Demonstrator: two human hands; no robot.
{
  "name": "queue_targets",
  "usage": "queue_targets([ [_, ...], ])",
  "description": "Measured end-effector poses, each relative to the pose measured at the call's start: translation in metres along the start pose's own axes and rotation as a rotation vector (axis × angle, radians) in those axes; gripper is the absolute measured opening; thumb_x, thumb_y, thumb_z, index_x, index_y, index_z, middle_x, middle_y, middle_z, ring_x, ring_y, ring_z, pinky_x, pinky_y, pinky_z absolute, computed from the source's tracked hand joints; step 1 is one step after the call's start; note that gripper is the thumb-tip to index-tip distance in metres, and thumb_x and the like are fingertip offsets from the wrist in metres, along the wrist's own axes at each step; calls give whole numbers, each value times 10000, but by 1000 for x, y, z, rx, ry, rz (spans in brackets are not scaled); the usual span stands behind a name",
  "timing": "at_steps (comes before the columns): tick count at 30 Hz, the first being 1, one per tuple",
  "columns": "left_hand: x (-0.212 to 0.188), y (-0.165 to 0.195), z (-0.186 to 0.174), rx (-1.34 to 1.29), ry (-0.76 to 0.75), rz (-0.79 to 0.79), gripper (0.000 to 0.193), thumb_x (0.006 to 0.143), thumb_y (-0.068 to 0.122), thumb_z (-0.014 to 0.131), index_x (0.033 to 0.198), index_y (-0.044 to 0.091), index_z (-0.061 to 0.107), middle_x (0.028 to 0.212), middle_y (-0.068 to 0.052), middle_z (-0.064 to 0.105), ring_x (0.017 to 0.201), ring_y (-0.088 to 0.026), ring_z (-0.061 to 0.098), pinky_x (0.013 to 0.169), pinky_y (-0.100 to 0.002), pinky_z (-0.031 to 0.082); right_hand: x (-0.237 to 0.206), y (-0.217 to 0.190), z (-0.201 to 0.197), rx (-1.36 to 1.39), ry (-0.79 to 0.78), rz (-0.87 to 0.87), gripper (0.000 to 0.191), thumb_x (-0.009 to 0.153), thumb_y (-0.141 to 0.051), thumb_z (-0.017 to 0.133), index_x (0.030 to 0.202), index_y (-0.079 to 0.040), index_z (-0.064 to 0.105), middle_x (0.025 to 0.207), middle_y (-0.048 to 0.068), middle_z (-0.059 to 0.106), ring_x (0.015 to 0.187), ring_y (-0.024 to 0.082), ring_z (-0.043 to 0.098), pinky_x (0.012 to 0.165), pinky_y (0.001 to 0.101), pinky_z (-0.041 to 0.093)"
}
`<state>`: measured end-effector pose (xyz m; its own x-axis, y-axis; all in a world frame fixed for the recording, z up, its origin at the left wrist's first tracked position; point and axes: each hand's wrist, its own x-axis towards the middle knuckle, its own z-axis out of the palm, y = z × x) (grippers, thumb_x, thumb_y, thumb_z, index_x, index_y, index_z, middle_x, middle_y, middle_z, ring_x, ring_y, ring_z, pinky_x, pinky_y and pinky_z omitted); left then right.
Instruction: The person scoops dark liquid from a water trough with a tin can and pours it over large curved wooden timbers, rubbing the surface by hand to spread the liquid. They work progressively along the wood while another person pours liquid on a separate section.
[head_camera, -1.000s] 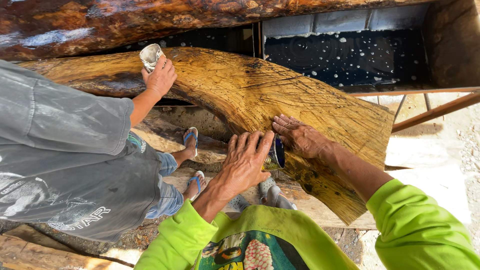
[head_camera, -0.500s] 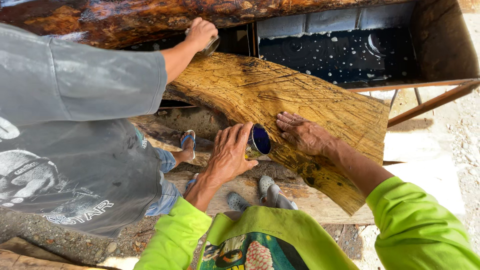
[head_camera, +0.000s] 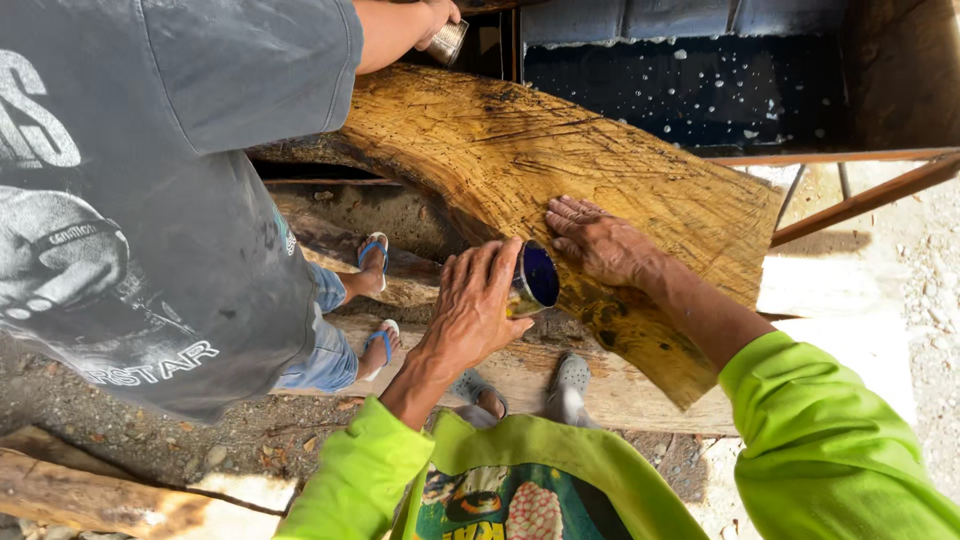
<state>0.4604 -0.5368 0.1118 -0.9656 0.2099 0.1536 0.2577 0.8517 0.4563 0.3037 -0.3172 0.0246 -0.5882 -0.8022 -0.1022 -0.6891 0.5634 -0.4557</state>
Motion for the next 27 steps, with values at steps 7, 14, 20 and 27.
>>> queue_targets([
  [7, -6, 40, 13, 24, -11, -42, 1117, 602, 279, 959, 1497, 51, 331, 1401, -219, 491, 1299, -424, 476, 1096, -587, 349, -2, 2, 0, -23, -33, -23, 614, 1069, -387, 387, 1529, 19, 380, 1644, 204, 284, 1540, 330, 221, 1260, 417, 175],
  [14, -6, 56, 13, 81, -23, -89, 1090, 609, 294, 951, 1481, 22, 356, 1399, -235, 493, 1297, -427, 471, 1103, -567, 353, -1, 3, 0, -22, -68, -21, 625, 1082, -410, 358, 1539, 16, 360, 1653, 202, 265, 1547, 335, 201, 1272, 424, 157],
  [20, -2, 65, 11, 133, -55, -164, 1098, 614, 300, 952, 1488, 23, 347, 1400, -236, 487, 1294, -444, 458, 1088, -567, 351, 1, 4, 1, -22, -75, -25, 634, 1071, -417, 357, 1548, -1, 341, 1652, 195, 252, 1545, 327, 188, 1265, 429, 146],
  [27, -3, 79, 17, 177, -56, -152, 1120, 595, 310, 955, 1487, 23, 341, 1413, -243, 471, 1304, -446, 452, 1083, -582, 340, 2, 6, 3, -50, -54, -41, 636, 1072, -426, 357, 1539, 6, 360, 1638, 201, 293, 1539, 338, 215, 1260, 436, 169],
])
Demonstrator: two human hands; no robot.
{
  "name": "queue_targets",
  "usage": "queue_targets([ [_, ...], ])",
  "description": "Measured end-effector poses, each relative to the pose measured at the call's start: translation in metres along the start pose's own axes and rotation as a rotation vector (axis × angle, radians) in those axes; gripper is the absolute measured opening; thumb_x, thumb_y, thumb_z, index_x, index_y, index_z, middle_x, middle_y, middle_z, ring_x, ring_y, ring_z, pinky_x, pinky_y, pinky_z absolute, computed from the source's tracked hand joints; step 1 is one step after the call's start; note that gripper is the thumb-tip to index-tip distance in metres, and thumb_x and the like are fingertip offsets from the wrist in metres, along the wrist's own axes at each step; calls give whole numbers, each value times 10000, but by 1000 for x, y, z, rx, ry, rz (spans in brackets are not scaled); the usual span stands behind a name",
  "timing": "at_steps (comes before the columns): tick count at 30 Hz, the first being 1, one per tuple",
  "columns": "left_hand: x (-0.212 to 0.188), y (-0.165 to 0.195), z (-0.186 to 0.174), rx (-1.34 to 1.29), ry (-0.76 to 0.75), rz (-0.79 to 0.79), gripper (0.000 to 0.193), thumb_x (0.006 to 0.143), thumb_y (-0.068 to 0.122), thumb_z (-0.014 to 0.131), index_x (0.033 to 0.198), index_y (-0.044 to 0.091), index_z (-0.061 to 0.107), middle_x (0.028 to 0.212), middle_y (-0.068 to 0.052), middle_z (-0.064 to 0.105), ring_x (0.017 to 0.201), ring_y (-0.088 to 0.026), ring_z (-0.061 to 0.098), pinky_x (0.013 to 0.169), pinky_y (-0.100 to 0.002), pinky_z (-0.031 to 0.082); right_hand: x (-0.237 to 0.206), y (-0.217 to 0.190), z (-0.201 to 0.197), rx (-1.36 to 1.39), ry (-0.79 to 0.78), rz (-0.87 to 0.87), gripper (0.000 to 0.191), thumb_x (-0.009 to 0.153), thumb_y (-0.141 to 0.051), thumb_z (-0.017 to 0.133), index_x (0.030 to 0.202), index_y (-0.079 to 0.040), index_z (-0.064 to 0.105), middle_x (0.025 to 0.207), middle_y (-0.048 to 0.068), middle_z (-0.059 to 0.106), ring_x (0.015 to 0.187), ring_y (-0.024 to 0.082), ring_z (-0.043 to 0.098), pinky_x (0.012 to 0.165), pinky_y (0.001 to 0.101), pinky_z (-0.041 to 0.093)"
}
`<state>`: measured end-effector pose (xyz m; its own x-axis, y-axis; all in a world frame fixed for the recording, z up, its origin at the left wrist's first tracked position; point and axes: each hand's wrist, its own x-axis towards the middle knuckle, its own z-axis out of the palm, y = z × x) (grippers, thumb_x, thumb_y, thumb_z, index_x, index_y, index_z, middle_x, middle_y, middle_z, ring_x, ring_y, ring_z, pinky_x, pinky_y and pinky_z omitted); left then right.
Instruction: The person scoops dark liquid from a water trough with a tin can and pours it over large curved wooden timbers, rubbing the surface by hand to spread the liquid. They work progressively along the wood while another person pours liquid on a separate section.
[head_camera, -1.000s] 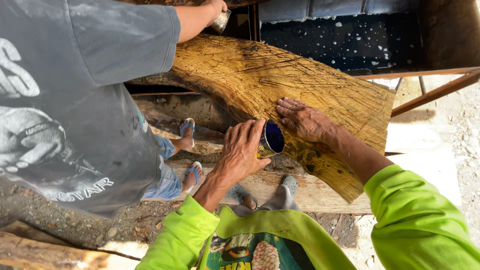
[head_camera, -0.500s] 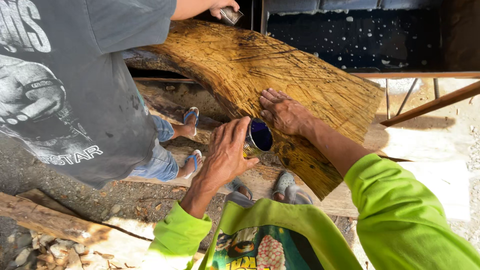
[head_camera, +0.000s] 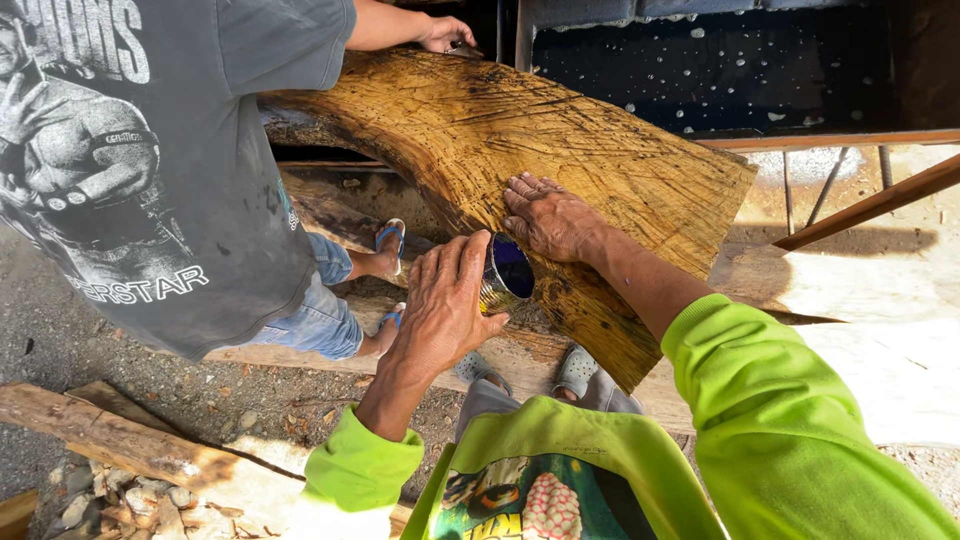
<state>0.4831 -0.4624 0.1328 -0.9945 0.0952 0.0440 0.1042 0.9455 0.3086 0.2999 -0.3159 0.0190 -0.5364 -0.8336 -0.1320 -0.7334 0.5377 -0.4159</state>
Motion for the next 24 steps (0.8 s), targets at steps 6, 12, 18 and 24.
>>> queue_targets([
  [6, -4, 9, 0, -7, -23, 19, 1123, 603, 320, 952, 1489, 14, 335, 1402, -250, 473, 1302, -449, 451, 1084, -591, 341, 1, 2, 3, -12, 0, 16, 635, 1069, -431, 358, 1539, -5, 359, 1640, 191, 291, 1540, 333, 211, 1264, 437, 168],
  [12, -6, 10, 3, -23, -66, 21, 1112, 623, 324, 955, 1494, 26, 331, 1410, -253, 479, 1315, -448, 454, 1088, -588, 337, 2, -1, 1, 14, -29, 44, 637, 1071, -450, 336, 1551, -30, 340, 1653, 169, 261, 1547, 315, 177, 1268, 434, 141],
  [18, 4, -18, 5, -165, -23, 2, 1156, 618, 309, 963, 1507, -16, 299, 1438, -294, 468, 1321, -461, 476, 1117, -543, 370, 2, -3, -3, 28, -55, 69, 636, 1072, -453, 326, 1561, -47, 314, 1657, 155, 245, 1546, 304, 167, 1266, 427, 135],
  [24, 12, -54, 11, -199, 5, -132, 1135, 611, 300, 962, 1509, 17, 329, 1420, -264, 507, 1323, -450, 504, 1110, -520, 415, 3, -1, -1, 3, -36, 52, 620, 1073, -433, 332, 1553, -42, 337, 1651, 158, 270, 1545, 305, 190, 1268, 428, 154],
])
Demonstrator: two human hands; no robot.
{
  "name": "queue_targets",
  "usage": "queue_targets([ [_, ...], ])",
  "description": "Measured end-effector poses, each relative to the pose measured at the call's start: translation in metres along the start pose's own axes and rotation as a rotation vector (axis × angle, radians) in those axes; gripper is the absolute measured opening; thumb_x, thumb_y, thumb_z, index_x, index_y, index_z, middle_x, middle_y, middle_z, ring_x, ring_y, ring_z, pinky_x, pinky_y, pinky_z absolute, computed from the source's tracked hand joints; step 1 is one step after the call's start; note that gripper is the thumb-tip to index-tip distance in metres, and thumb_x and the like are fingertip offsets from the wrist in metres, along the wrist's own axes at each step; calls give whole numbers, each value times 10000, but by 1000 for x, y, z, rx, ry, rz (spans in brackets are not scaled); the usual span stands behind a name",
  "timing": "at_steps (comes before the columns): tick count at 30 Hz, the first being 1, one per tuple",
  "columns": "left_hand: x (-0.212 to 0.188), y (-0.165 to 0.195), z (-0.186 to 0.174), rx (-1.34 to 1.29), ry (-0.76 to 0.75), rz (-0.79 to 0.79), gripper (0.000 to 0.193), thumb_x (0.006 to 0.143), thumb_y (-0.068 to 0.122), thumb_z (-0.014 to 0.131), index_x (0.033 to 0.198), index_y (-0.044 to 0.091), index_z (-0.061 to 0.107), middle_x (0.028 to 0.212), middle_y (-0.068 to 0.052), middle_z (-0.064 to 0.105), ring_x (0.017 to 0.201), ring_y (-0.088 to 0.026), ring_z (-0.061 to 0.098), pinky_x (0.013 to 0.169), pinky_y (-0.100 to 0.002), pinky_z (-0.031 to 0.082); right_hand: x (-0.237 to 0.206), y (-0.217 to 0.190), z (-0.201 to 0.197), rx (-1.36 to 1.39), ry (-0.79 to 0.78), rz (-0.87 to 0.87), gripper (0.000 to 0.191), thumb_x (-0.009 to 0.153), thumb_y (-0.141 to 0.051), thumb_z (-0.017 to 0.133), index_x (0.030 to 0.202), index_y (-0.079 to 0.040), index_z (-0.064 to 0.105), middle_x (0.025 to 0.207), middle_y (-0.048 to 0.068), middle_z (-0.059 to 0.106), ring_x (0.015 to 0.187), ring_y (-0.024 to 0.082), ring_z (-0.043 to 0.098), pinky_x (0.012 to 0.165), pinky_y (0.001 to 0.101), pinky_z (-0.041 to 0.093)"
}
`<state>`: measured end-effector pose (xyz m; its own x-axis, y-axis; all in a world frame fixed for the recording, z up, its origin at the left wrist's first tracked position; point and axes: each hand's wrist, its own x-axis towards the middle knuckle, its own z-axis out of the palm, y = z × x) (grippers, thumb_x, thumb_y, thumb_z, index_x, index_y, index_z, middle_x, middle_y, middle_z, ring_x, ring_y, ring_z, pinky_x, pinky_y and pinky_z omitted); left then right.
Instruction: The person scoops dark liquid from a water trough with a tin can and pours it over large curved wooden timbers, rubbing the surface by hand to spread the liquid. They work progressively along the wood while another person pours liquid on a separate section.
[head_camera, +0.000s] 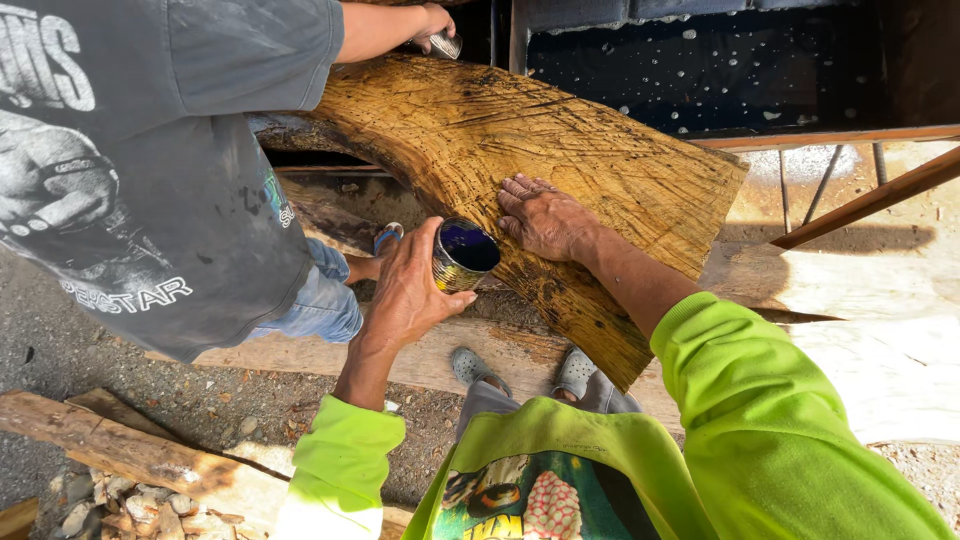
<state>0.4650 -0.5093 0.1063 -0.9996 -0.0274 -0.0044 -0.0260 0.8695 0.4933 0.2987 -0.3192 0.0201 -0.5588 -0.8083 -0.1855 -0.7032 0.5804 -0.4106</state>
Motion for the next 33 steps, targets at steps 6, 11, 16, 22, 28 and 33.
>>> queue_targets([
  [6, -6, 5, 4, 66, 65, 54, 1154, 594, 286, 980, 1496, -5, 322, 1412, -280, 499, 1305, -464, 483, 1105, -547, 370, 0, 1, 2, 10, 24, -16, 608, 1077, -417, 356, 1547, -31, 359, 1645, 168, 292, 1542, 320, 212, 1267, 432, 171],
  [11, -18, 31, 5, 107, 15, 58, 1145, 607, 309, 968, 1498, -5, 324, 1435, -278, 477, 1306, -463, 468, 1107, -543, 366, 0, 1, 1, 20, 38, -24, 617, 1069, -421, 372, 1548, -31, 356, 1645, 169, 292, 1538, 318, 210, 1262, 433, 167],
  [16, -27, 53, 6, 147, -22, 86, 1138, 621, 313, 960, 1504, -3, 314, 1427, -275, 463, 1329, -460, 446, 1103, -578, 338, -1, 0, 0, 31, 29, -4, 619, 1068, -434, 375, 1550, -48, 356, 1651, 148, 283, 1544, 304, 201, 1265, 420, 161],
  [22, -27, 55, 7, 138, -30, 60, 1136, 623, 315, 961, 1502, 4, 312, 1427, -279, 464, 1322, -461, 451, 1097, -571, 350, -2, -2, -1, 35, 20, 8, 618, 1069, -436, 368, 1554, -54, 350, 1652, 140, 272, 1542, 297, 189, 1261, 421, 148],
  [28, -13, 27, 3, 53, -14, 0, 1140, 614, 304, 964, 1508, 16, 318, 1431, -271, 490, 1300, -465, 483, 1090, -542, 392, -1, -1, -1, 28, 34, -2, 615, 1070, -428, 368, 1554, -49, 352, 1657, 139, 278, 1548, 292, 198, 1271, 410, 156],
  [33, -5, 10, 6, 69, 50, -19, 1144, 603, 289, 955, 1512, 11, 319, 1389, -261, 525, 1287, -448, 510, 1118, -535, 396, 1, 0, 2, 11, 29, -7, 623, 1068, -432, 359, 1556, -46, 341, 1653, 143, 274, 1543, 292, 198, 1261, 417, 152],
])
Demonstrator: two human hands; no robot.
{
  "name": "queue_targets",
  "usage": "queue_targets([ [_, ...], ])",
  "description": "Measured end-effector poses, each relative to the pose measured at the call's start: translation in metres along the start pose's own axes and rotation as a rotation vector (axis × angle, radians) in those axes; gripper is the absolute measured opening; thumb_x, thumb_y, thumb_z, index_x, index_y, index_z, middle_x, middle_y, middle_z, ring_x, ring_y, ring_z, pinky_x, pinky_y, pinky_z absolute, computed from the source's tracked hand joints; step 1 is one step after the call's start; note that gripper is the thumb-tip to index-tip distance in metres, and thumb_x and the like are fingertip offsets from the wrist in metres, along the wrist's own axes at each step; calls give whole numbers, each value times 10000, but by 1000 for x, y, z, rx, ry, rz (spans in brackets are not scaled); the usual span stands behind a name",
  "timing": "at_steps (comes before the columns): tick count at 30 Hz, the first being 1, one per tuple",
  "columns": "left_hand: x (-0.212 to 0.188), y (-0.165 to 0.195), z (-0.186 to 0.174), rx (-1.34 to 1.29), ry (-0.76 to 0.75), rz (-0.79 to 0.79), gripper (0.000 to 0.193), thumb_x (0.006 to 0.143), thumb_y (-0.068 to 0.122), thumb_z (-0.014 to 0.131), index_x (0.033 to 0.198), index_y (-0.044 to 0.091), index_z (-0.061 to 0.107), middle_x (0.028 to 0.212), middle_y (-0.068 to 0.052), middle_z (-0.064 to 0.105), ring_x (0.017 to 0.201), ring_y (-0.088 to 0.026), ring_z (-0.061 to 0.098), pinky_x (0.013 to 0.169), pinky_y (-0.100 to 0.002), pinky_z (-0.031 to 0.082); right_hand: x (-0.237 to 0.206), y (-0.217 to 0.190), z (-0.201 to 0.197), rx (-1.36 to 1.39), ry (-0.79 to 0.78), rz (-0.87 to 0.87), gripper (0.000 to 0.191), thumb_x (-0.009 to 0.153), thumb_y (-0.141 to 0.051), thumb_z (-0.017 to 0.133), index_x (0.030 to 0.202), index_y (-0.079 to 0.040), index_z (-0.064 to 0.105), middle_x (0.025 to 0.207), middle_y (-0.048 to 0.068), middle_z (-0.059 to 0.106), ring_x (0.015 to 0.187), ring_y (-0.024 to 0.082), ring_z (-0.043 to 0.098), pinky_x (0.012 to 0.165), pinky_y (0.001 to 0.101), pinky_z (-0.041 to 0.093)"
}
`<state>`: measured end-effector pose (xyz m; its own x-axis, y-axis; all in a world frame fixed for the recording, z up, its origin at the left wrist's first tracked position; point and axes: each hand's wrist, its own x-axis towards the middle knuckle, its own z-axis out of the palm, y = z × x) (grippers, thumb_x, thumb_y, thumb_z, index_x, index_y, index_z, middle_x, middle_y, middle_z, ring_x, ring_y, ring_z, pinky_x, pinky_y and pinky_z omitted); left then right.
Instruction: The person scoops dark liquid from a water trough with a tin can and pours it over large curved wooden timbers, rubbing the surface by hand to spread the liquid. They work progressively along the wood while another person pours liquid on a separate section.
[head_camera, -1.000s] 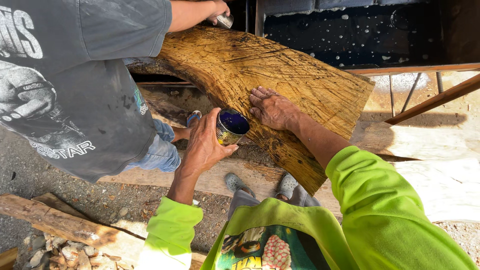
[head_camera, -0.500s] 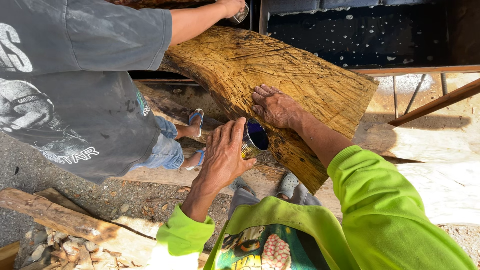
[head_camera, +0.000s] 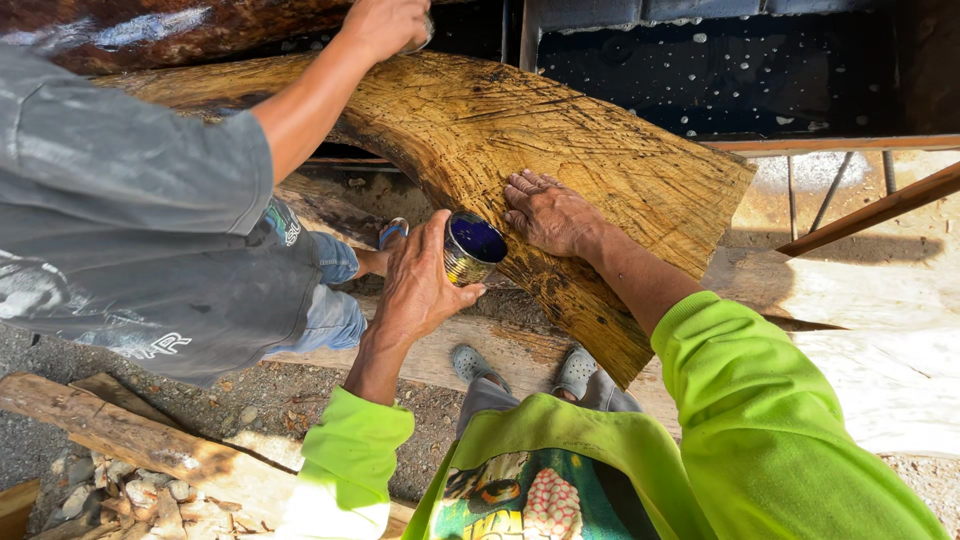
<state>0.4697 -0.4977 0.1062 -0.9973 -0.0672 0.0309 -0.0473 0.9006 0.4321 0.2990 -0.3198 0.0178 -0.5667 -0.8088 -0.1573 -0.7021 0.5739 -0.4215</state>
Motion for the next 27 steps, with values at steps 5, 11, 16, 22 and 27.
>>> queue_targets([
  [5, 3, -4, -1, 41, 40, 15, 1154, 599, 302, 969, 1496, -17, 317, 1398, -266, 517, 1275, -455, 499, 1115, -563, 358, 0, 0, 0, -8, -2, -1, 615, 1077, -441, 342, 1554, -54, 348, 1663, 137, 273, 1551, 284, 205, 1272, 408, 160],
  [11, -9, 12, 4, 41, 10, 18, 1143, 607, 292, 959, 1503, -12, 318, 1428, -275, 483, 1299, -455, 474, 1094, -545, 371, -2, -1, -2, 34, 1, 15, 614, 1073, -442, 359, 1552, -58, 367, 1652, 144, 285, 1545, 295, 206, 1269, 417, 154],
  [16, -20, 31, 6, 54, 4, 61, 1145, 620, 319, 964, 1503, -10, 315, 1426, -289, 468, 1301, -464, 462, 1091, -557, 368, -1, 1, -1, 33, 30, -11, 608, 1067, -429, 381, 1535, -42, 384, 1641, 157, 301, 1536, 309, 220, 1259, 422, 169],
  [22, -35, 55, 4, 57, -17, 100, 1129, 621, 309, 961, 1498, -10, 325, 1388, -280, 487, 1271, -460, 482, 1073, -565, 376, -1, 1, 0, 23, 43, -13, 602, 1066, -422, 395, 1532, -41, 405, 1642, 160, 317, 1540, 307, 237, 1267, 412, 184],
  [27, -42, 71, 3, 33, 13, 170, 1117, 596, 281, 955, 1485, -8, 344, 1365, -265, 501, 1268, -455, 490, 1073, -557, 383, 0, 1, -1, 23, 30, -9, 604, 1063, -424, 390, 1528, -40, 394, 1640, 157, 303, 1536, 309, 222, 1258, 415, 169],
])
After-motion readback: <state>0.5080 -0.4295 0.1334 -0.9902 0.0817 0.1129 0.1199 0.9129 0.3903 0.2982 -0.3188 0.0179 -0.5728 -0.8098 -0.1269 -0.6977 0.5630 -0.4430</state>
